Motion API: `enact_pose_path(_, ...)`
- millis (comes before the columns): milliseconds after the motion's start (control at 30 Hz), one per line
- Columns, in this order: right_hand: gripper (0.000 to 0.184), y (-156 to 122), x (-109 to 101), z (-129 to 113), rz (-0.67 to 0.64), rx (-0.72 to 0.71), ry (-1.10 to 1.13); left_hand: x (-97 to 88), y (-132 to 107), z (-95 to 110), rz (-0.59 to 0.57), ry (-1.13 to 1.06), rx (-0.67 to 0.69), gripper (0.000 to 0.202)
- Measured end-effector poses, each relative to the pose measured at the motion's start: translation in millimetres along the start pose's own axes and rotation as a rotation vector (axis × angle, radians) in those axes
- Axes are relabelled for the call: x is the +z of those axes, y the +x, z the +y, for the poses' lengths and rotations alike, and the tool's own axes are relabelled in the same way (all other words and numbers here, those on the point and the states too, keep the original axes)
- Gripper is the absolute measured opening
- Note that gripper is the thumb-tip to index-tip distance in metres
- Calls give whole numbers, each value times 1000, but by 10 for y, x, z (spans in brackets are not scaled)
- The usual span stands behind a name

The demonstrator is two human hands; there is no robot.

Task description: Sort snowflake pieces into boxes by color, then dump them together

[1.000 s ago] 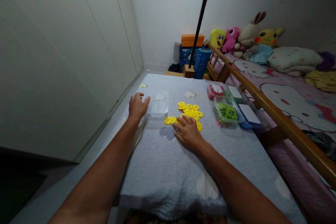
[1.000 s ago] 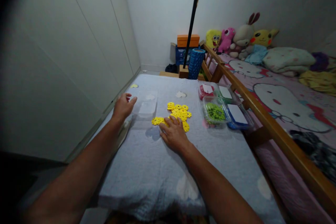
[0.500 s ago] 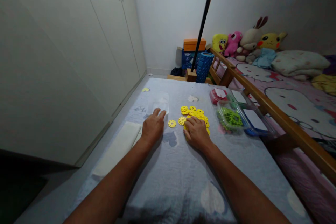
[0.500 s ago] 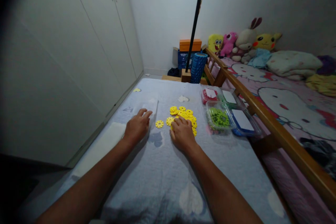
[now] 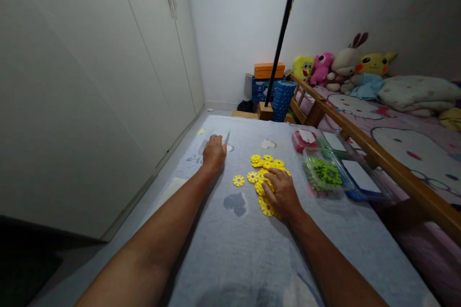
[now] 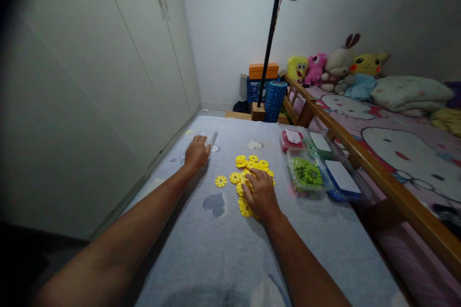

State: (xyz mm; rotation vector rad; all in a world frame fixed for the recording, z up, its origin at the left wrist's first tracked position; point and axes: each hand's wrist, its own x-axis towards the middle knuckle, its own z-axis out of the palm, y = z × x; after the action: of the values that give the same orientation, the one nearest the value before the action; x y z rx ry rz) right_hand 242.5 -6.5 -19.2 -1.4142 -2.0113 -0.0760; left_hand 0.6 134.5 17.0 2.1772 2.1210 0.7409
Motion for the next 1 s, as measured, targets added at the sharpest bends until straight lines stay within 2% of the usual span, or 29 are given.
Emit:
enact_pose_path(133, 21, 0, 4, -1, 21, 13, 8, 125, 267, -25, 0, -32, -46, 45)
enact_pose_path(233, 21, -5, 2, 14, 29, 20, 14, 191, 391, -36, 13, -54, -71, 56)
enact_pose_path(300, 21, -8, 4, 30, 28, 30, 20, 231, 417, -38, 50, -67, -79, 62)
enact_pose_path(400, 21, -6, 16, 56, 33, 54, 29, 294, 395, -30, 85, -88, -74, 61)
enact_pose_path(600, 20, 1, 37, 84, 31, 67, 26, 401, 384, -5, 53, -117, -39, 58)
enact_pose_path(1000, 18, -6, 37, 74, 19, 95, 29, 511, 622, -19, 21, -104, -51, 68)
